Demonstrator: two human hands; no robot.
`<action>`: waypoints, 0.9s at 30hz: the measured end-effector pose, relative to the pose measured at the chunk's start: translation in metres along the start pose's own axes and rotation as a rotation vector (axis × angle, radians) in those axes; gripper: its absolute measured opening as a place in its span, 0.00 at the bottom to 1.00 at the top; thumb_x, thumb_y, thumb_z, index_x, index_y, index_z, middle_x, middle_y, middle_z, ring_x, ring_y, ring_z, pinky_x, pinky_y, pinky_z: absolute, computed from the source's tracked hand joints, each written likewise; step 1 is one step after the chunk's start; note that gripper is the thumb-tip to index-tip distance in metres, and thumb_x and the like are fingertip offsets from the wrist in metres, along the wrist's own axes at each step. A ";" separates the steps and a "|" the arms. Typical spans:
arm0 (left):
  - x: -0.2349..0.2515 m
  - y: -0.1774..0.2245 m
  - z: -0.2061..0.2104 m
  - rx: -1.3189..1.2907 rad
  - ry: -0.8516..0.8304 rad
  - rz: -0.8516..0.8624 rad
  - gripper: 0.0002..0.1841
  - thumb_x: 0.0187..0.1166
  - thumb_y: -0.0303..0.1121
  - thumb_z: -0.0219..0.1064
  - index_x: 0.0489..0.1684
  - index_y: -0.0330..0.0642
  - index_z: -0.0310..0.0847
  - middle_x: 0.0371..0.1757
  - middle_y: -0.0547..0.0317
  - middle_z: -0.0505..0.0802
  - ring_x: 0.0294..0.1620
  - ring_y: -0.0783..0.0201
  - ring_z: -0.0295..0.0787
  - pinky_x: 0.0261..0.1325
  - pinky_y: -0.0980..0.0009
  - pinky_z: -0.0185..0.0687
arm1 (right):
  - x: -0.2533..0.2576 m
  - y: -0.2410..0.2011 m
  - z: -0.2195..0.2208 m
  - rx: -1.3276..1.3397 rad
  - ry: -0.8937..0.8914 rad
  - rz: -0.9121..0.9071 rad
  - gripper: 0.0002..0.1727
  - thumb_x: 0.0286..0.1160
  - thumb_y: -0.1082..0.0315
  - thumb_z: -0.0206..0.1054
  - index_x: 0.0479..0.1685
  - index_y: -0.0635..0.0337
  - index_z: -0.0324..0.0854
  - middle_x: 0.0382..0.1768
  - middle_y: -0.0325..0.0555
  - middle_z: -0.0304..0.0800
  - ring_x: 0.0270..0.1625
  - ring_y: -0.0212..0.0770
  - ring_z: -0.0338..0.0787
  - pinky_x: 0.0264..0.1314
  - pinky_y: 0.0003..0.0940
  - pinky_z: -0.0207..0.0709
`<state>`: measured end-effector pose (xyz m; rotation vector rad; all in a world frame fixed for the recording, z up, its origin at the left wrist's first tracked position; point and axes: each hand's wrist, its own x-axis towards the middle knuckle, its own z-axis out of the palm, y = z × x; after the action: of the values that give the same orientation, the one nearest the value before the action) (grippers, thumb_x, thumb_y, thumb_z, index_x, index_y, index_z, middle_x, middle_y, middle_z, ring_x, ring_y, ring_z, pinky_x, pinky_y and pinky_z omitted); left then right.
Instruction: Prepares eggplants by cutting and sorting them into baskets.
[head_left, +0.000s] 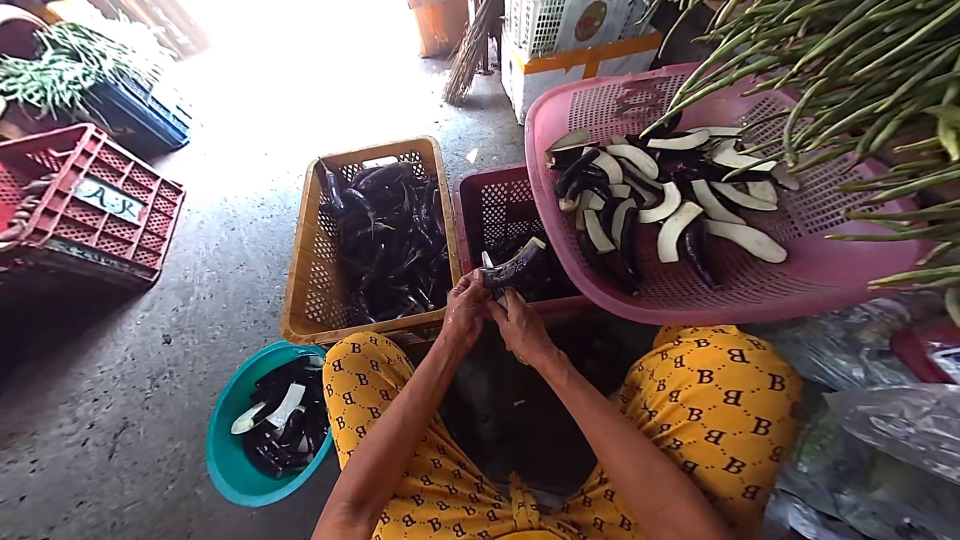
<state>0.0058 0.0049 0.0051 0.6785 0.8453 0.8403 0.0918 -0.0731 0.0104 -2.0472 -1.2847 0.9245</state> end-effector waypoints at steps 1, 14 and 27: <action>-0.001 -0.003 0.001 -0.014 0.005 -0.001 0.09 0.93 0.29 0.50 0.52 0.37 0.77 0.29 0.61 0.87 0.28 0.73 0.85 0.37 0.77 0.84 | 0.002 0.001 0.001 0.019 0.000 -0.001 0.28 0.95 0.52 0.49 0.75 0.70 0.71 0.48 0.63 0.88 0.43 0.53 0.91 0.55 0.48 0.82; 0.012 0.005 -0.005 -0.087 -0.246 -0.300 0.44 0.88 0.67 0.25 0.65 0.37 0.77 0.47 0.42 0.94 0.47 0.52 0.94 0.49 0.59 0.89 | 0.007 0.016 -0.012 0.380 -0.121 0.006 0.30 0.84 0.41 0.62 0.59 0.64 0.80 0.27 0.39 0.76 0.22 0.31 0.72 0.28 0.29 0.71; -0.005 -0.003 0.013 -0.176 -0.132 -0.203 0.25 0.96 0.47 0.36 0.52 0.39 0.78 0.35 0.52 0.93 0.39 0.60 0.94 0.47 0.67 0.90 | -0.012 0.006 0.000 -0.137 0.241 0.010 0.48 0.76 0.26 0.54 0.56 0.71 0.89 0.41 0.67 0.94 0.50 0.66 0.93 0.56 0.64 0.79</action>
<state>0.0156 -0.0033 0.0107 0.4791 0.6992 0.6699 0.0915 -0.0860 0.0093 -2.1939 -1.2369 0.5855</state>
